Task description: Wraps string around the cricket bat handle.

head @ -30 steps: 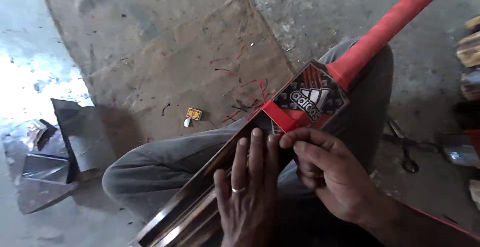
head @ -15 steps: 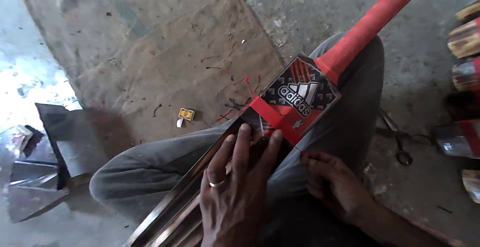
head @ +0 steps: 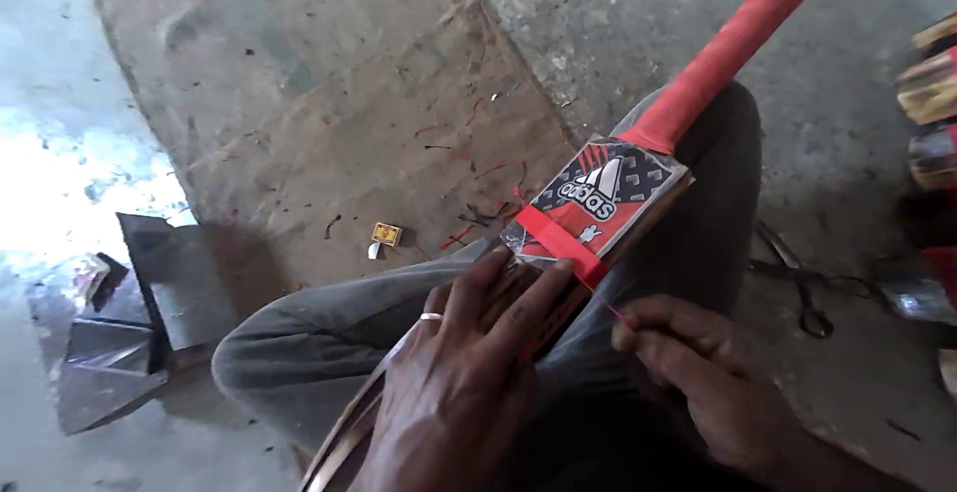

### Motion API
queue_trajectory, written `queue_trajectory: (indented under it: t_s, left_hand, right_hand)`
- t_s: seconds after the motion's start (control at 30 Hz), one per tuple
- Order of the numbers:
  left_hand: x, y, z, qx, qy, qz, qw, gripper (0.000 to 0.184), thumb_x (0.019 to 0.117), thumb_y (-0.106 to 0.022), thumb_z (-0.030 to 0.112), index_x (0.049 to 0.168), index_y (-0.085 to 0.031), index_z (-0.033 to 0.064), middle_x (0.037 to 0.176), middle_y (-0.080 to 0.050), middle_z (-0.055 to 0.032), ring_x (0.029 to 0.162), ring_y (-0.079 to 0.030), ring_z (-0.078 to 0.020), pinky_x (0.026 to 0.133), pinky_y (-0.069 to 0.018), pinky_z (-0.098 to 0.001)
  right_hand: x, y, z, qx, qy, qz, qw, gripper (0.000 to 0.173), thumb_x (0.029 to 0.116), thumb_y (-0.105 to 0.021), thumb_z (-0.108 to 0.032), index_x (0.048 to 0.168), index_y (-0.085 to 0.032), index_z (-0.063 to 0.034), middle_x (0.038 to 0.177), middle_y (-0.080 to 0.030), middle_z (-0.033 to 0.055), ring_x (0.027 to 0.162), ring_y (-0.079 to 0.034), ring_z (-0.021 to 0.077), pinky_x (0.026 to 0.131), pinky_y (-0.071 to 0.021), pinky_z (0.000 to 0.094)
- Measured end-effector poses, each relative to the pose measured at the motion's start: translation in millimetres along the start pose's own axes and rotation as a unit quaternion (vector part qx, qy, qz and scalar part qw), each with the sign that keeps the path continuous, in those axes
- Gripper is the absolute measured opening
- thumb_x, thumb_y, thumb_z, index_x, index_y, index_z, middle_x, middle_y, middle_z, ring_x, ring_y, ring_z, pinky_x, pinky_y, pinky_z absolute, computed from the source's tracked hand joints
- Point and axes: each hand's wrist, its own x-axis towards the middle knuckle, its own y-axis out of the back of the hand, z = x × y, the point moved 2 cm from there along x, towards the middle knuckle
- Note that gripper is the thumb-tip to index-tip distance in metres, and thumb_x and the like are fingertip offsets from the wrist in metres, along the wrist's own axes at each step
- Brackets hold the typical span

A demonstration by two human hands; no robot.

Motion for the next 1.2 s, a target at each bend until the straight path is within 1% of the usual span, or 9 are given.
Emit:
queue_trajectory:
  t_s: [0.13, 0.43, 0.63, 0.8, 0.87, 0.93, 1.03, 1.07, 1.2]
  left_hand:
    - [-2, -10, 4, 0.02, -0.004, 0.01, 1.0, 0.072, 0.0883, -0.067, 0.037, 0.151, -0.038, 0.0561, 0.16, -0.038, -0.0017, 0.127, -0.056, -0.0299, 0.073, -0.0575, -0.0492]
    - [-3, -6, 0, 0.007, -0.021, 0.01, 1.0, 0.068, 0.0898, -0.066, 0.037, 0.15, -0.04, 0.0564, 0.159, -0.04, -0.0019, 0.129, -0.056, -0.0279, 0.079, -0.0578, -0.049]
    - [-1, 21, -13, -0.246, -0.017, -0.127, 0.961, 0.075, 0.0876, -0.073, 0.028, 0.151, -0.041, 0.0532, 0.152, -0.05, 0.0089, 0.117, -0.064, -0.0108, 0.086, -0.0625, -0.0392]
    - [11, 4, -37, -0.437, 0.016, -0.195, 0.878, 0.077, 0.0915, -0.074, 0.021, 0.157, -0.039, 0.04, 0.142, -0.06, 0.0063, 0.11, -0.068, -0.0162, 0.088, -0.0633, -0.0376]
    - [9, 11, -38, -0.349, 0.03, -0.131, 0.928, 0.069, 0.0955, -0.071, 0.036, 0.156, -0.039, 0.042, 0.142, -0.059, 0.0107, 0.107, -0.068, -0.0112, 0.086, -0.0625, -0.0361]
    - [4, 16, -29, -0.133, 0.043, 0.01, 0.99, 0.059, 0.0978, -0.062, 0.045, 0.153, -0.043, 0.0421, 0.154, -0.048, 0.01, 0.129, -0.056, -0.014, 0.097, -0.0534, -0.048]
    - [-5, -16, 2, 0.127, 0.07, 0.13, 0.981, 0.071, 0.0918, -0.066, 0.054, 0.156, -0.043, 0.0348, 0.162, -0.038, -0.0096, 0.144, -0.038, -0.0402, 0.104, -0.034, -0.0706]
    - [-7, -35, 10, 0.185, 0.089, 0.126, 0.971, 0.082, 0.088, -0.066, 0.061, 0.159, -0.037, 0.034, 0.166, -0.031, -0.0074, 0.148, -0.034, -0.0398, 0.105, -0.0304, -0.0733]
    - [-1, -64, 13, 0.184, 0.098, 0.109, 0.972, 0.09, 0.0905, -0.067, 0.039, 0.166, -0.018, 0.0281, 0.173, -0.007, -0.0062, 0.156, -0.018, -0.0335, 0.108, -0.0306, -0.0668]
  right_hand:
    - [-9, 9, 5, -0.089, 0.031, 0.014, 0.995, 0.022, 0.107, -0.051, -0.018, 0.115, -0.071, -0.0107, 0.074, -0.057, 0.0016, 0.054, -0.046, 0.0065, 0.047, -0.041, 0.0213]
    - [-6, 14, 25, -0.044, -0.009, 0.016, 0.999, 0.022, 0.1074, -0.052, -0.019, 0.115, -0.071, -0.0129, 0.07, -0.053, 0.0029, 0.052, -0.045, 0.0078, 0.047, -0.041, 0.0223]
    - [5, 5, 13, -0.014, 0.016, -0.021, 1.0, 0.02, 0.1062, -0.052, -0.017, 0.113, -0.07, -0.0113, 0.07, -0.054, 0.0015, 0.053, -0.045, 0.0057, 0.048, -0.0418, 0.0212]
    - [24, 0, 18, 0.005, -0.025, -0.001, 1.0, 0.021, 0.1062, -0.053, -0.02, 0.113, -0.071, -0.013, 0.071, -0.053, 0.0028, 0.054, -0.045, 0.0077, 0.048, -0.0406, 0.0221]
    - [36, -6, 18, 0.022, -0.03, 0.002, 0.999, 0.02, 0.1066, -0.053, -0.021, 0.114, -0.07, -0.013, 0.072, -0.054, 0.0031, 0.053, -0.045, 0.0074, 0.047, -0.0407, 0.0211]
    - [49, -15, 12, 0.033, -0.048, 0.017, 0.998, 0.022, 0.1064, -0.053, -0.022, 0.116, -0.07, -0.0134, 0.072, -0.054, 0.0033, 0.051, -0.043, 0.0074, 0.046, -0.0394, 0.021]
    - [62, -27, 5, 0.045, -0.063, 0.025, 0.997, 0.025, 0.1072, -0.051, -0.023, 0.121, -0.069, -0.0132, 0.072, -0.052, 0.0038, 0.049, -0.041, 0.0079, 0.044, -0.0383, 0.0211]
    - [63, -29, 3, 0.049, -0.071, 0.031, 0.996, 0.025, 0.1073, -0.051, -0.023, 0.121, -0.069, -0.0134, 0.072, -0.052, 0.004, 0.049, -0.041, 0.0079, 0.043, -0.0372, 0.0209]
    - [42, -16, 9, 0.01, -0.094, 0.06, 0.994, 0.024, 0.1053, -0.052, -0.025, 0.118, -0.071, -0.017, 0.07, -0.049, 0.0019, 0.051, -0.041, 0.0077, 0.046, -0.0371, 0.0216]
